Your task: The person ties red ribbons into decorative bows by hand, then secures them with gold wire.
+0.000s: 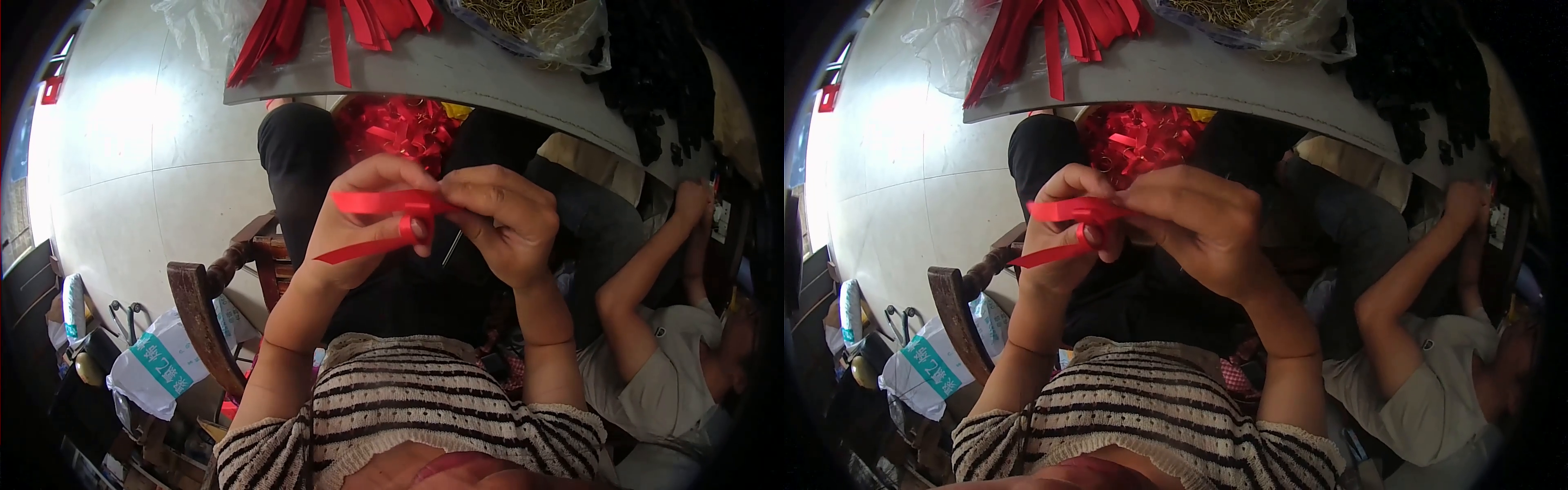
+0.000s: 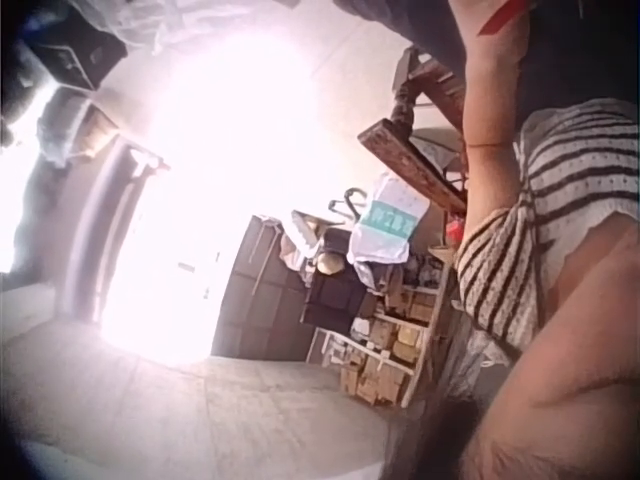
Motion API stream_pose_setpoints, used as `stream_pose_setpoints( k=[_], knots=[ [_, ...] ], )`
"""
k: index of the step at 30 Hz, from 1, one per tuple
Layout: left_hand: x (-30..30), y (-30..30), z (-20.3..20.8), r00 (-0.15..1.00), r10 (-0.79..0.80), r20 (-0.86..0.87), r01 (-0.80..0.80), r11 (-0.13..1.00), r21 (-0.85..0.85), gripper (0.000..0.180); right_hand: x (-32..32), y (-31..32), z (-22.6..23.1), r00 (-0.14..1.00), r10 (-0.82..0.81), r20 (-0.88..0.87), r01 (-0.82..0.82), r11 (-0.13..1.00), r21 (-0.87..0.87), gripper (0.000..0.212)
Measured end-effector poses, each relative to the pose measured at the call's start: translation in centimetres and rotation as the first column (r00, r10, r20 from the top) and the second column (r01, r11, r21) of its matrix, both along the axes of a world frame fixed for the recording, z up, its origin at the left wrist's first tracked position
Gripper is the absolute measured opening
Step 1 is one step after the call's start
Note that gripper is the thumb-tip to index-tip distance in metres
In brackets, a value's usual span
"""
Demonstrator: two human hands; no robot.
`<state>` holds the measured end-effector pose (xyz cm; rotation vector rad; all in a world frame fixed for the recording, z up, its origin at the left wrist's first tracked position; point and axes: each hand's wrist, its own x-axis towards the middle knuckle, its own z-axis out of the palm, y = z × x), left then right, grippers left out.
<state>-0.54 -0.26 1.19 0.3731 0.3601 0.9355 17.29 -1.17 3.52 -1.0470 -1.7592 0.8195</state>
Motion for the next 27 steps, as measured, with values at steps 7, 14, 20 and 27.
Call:
stream_pose_setpoints(
  k=[7,14,20,27],
  knots=[
    [-0.6,0.3,0.5,0.949,0.080,-0.303,-0.018,0.979,0.201,0.025,0.5,-0.1,1.2,0.988,0.025,0.155,-0.024,1.000,-0.013,0.015],
    [-1.0,0.7,0.5,0.847,0.140,-0.513,0.121,0.889,0.442,0.014,1.3,0.1,1.9,0.959,0.146,0.242,-0.139,0.989,-0.048,0.014],
    [-1.3,0.7,0.9,0.731,0.255,-0.632,0.275,0.738,0.616,0.014,2.7,2.1,3.2,0.864,0.338,0.372,-0.251,0.931,-0.264,0.009],
    [-1.1,0.4,0.9,0.726,0.244,-0.643,0.270,0.759,0.593,0.010,6.9,15.1,-0.9,0.601,-0.447,0.662,0.243,0.892,0.382,0.018]
  ],
)
